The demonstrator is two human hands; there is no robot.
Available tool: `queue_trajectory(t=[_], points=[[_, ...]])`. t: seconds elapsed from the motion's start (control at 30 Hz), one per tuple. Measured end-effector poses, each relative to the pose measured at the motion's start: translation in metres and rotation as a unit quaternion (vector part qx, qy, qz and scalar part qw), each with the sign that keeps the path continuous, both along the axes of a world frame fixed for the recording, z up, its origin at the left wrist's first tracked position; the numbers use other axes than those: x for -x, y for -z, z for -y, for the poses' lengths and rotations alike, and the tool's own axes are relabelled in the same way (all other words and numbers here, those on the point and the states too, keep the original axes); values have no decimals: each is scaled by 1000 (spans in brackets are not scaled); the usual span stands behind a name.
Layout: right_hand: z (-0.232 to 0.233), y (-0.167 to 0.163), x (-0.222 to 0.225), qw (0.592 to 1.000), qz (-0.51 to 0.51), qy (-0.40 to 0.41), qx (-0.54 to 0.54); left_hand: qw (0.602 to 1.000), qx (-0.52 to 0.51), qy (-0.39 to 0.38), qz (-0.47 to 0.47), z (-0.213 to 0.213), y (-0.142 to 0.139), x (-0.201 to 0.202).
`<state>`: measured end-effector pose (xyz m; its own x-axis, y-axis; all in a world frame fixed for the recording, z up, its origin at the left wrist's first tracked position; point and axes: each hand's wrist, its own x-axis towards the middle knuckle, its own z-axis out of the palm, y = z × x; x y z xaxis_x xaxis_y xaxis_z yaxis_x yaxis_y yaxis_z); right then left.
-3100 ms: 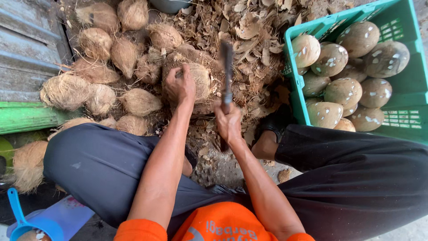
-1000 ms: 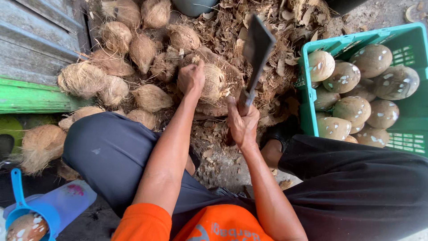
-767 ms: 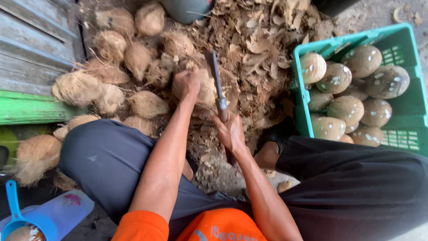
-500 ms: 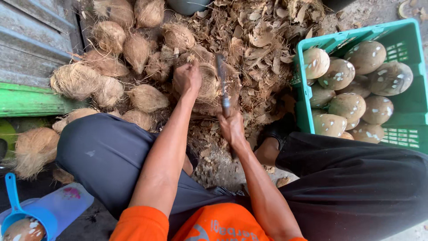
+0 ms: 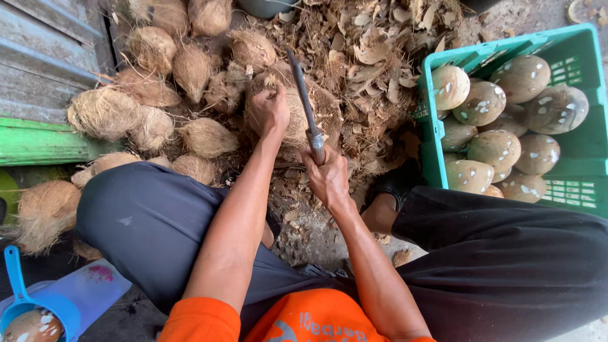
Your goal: The person sits on the ground and uses a heavy blade to trim the fibrous husk off coconuts, rotating each coconut to cut around it, then places the trimmed coconut into a green plastic crate beside them.
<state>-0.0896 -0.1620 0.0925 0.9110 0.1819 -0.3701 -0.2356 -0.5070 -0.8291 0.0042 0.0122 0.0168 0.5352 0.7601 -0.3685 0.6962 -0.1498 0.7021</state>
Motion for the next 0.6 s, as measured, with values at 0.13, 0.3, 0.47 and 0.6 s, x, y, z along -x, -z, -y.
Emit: queue_trajectory(t=[0.13,0.3,0.47,0.6], points=[[3,1,5,995,89,23,-49,1000,1,2,20,-1,2,2],[9,6,-3,998,-57,14,5,998,8,-10,69,3,3,5],[9,6,-1,992,85,32,-84,1000,15,-8,23,3,-4,4],[9,7,-1,995,-84,43,-25,999,45,-11,13,2,-8,7]])
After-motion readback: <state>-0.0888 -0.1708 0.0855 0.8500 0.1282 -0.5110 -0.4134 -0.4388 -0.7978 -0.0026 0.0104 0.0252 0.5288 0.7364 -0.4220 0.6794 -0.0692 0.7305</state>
